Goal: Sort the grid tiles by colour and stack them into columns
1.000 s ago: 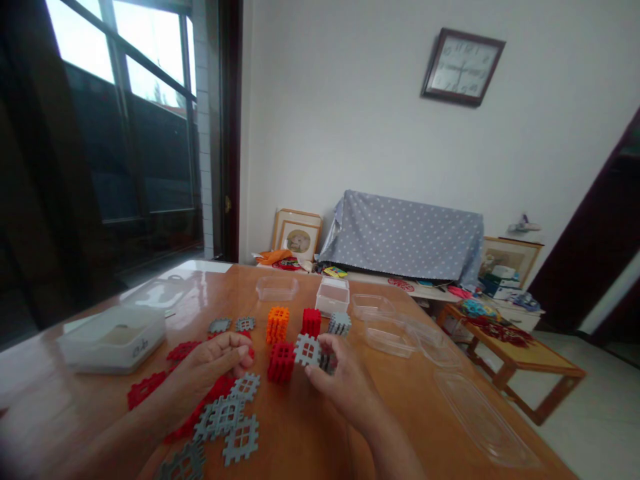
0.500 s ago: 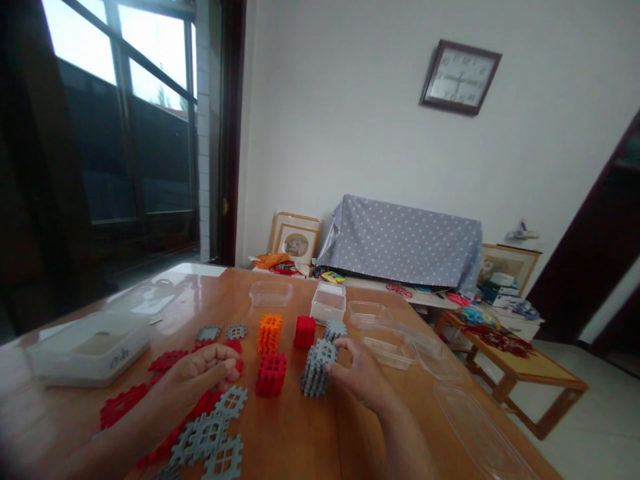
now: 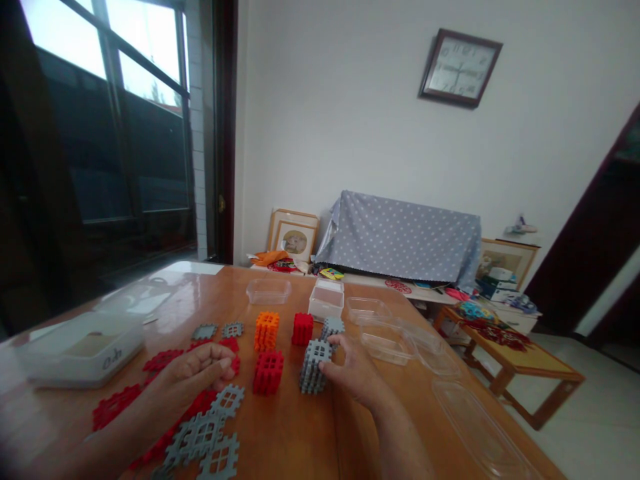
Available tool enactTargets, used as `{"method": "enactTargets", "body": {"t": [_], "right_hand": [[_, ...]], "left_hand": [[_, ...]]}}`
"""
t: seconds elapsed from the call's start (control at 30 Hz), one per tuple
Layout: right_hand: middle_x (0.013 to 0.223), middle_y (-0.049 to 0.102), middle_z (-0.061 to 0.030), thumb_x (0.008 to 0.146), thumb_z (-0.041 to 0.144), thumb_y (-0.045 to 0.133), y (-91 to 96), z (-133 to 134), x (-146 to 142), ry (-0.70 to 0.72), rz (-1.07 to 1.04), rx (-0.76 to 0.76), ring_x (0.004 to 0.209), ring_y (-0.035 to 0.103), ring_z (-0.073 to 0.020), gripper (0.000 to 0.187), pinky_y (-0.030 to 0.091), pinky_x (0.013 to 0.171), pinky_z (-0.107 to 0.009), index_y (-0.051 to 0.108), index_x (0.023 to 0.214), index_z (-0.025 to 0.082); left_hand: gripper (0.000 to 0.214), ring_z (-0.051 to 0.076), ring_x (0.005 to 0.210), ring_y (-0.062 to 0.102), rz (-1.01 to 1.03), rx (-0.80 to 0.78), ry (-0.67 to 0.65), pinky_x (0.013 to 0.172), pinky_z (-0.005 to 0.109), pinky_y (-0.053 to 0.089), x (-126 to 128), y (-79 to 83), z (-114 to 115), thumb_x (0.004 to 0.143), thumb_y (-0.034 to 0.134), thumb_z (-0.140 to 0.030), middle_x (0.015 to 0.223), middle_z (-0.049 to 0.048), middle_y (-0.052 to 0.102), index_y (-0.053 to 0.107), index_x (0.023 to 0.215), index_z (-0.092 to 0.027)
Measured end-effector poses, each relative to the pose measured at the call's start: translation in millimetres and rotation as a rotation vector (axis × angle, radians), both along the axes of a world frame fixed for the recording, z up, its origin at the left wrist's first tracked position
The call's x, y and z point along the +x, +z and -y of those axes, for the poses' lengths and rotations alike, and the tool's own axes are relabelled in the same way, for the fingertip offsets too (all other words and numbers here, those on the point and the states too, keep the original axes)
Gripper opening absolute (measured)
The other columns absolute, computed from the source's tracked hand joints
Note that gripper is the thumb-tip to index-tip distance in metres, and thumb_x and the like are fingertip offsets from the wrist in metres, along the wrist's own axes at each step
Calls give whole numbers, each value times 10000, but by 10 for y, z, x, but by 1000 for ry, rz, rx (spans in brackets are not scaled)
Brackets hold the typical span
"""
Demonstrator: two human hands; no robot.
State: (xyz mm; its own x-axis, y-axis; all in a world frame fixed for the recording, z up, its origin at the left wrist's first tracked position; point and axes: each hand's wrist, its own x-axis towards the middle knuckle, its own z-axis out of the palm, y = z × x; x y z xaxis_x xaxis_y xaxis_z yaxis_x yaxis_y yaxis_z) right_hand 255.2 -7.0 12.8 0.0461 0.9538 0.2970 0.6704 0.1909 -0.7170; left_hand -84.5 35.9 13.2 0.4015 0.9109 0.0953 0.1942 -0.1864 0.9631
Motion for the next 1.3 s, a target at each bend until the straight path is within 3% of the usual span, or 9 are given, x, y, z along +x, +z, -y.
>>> {"method": "enactTargets", "body": {"t": [0.3, 0.53, 1.1, 1.3], "right_hand": [[1444, 549, -111, 771, 353, 749, -191, -67, 75, 70, -248, -101, 1338, 493, -311, 666, 403, 1079, -506, 517, 1388, 252], [1364, 614, -114, 793, 429, 743, -193, -78, 1, 147, -371, -126, 1256, 561, -326, 594, 423, 1050, -515, 575, 1328, 235], [1325, 635, -88, 813, 347, 712, -268, -123, -3, 191, -393, -130, 1210, 592, -287, 600, 443, 1041, -460, 531, 1374, 234], [1418, 571, -108, 784, 416, 757, -260, -92, -7, 174, -450, -150, 1276, 548, -304, 706, 417, 1071, -471, 497, 1421, 259]], "left_hand": [[351, 163, 735, 590, -3, -6, 13, 612, 243, 423, 4, 38, 18, 871, 573, -544, 845, 27, 660, 626, 890, -197], [308, 165, 777, 599, -17, 11, 13, 671, 255, 428, -18, -8, -24, 907, 547, -499, 868, 21, 671, 613, 912, -198], [310, 170, 785, 613, -8, 3, 18, 659, 253, 441, -23, -16, -40, 896, 562, -500, 866, 23, 665, 613, 914, -195], [304, 162, 767, 606, -7, 18, 15, 650, 248, 429, -35, -45, -54, 900, 563, -496, 864, 15, 673, 622, 913, -199]]}}
